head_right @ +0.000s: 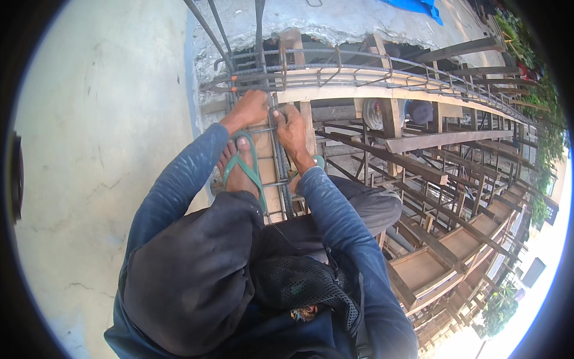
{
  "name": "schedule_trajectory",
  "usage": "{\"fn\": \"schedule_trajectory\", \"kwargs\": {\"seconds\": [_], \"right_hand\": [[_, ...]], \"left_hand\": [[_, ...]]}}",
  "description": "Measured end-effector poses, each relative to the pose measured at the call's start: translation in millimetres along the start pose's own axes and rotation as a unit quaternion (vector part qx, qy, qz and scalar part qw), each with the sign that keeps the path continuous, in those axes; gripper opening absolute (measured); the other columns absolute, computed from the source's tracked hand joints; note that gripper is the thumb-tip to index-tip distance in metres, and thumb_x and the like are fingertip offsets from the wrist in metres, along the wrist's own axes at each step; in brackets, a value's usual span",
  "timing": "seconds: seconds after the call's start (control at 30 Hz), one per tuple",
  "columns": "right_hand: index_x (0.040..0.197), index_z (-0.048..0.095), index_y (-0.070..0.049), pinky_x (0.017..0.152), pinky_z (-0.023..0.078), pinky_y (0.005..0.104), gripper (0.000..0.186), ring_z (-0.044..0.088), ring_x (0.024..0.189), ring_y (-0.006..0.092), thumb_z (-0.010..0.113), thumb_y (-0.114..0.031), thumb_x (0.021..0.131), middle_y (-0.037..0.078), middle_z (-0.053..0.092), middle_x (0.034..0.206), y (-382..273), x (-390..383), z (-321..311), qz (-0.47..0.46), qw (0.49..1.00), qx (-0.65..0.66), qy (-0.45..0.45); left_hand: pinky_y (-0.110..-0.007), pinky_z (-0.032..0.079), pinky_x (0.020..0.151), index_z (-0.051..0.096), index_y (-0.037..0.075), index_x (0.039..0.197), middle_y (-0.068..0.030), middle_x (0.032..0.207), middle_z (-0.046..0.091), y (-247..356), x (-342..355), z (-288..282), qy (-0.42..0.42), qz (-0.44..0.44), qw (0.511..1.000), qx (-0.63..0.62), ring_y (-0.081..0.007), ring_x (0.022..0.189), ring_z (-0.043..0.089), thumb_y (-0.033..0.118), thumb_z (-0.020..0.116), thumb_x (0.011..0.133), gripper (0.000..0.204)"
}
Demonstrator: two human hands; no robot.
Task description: The person uses wire and a hook tool to secure horizontal stirrups to vertical reinforcement bars.
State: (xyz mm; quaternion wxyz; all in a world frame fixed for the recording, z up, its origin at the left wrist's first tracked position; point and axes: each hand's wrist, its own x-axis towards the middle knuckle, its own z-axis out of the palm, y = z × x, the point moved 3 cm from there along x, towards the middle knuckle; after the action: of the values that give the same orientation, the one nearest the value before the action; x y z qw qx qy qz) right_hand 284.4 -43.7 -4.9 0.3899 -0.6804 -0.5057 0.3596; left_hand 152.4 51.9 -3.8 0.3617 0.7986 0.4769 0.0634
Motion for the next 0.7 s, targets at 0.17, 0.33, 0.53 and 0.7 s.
{"fn": "schedule_trajectory", "kwargs": {"seconds": [0.17,0.33,0.53,0.7], "right_hand": [[0.094,0.058,0.0,0.072,0.046,0.0496,0.01,0.057,0.085,0.0455,0.063,-0.008,0.089,0.023,0.058,0.089,-9,-7,2,-0.146,0.985,-0.083,0.048],[0.097,0.057,-0.001,0.075,0.046,0.05,0.015,0.056,0.087,0.045,0.063,-0.004,0.084,0.022,0.056,0.091,-17,-10,-6,-0.166,0.983,-0.072,0.009],[0.115,0.06,0.0,0.095,0.047,0.0455,0.039,0.057,0.109,0.0405,0.061,0.001,0.076,0.021,0.061,0.116,-19,-30,-7,-0.17,0.979,-0.102,-0.047],[0.119,0.059,0.0,0.099,0.045,0.0461,0.042,0.054,0.115,0.0427,0.062,0.001,0.077,0.021,0.057,0.124,-22,-54,-8,-0.151,0.987,-0.046,-0.013]], "left_hand": [[-0.045,0.051,0.084,0.069,-0.005,0.095,-0.0319,0.096,0.066,-6,19,4,-0.074,-0.114,0.991,-0.016,-0.0446,0.095,0.065,0.024,0.075,0.072,0.038],[-0.043,0.053,0.086,0.07,-0.008,0.098,-0.0313,0.103,0.067,-2,11,0,-0.06,-0.166,0.98,-0.088,-0.0416,0.098,0.067,0.024,0.072,0.07,0.043],[-0.042,0.054,0.085,0.072,-0.005,0.095,-0.0263,0.103,0.069,8,13,1,-0.077,-0.18,0.981,-0.013,-0.0398,0.097,0.068,0.019,0.072,0.07,0.034],[-0.044,0.056,0.082,0.075,0.004,0.088,-0.0226,0.093,0.071,51,2,-9,-0.08,0.023,0.975,0.206,-0.0373,0.091,0.07,0.008,0.063,0.077,0.017]]}}
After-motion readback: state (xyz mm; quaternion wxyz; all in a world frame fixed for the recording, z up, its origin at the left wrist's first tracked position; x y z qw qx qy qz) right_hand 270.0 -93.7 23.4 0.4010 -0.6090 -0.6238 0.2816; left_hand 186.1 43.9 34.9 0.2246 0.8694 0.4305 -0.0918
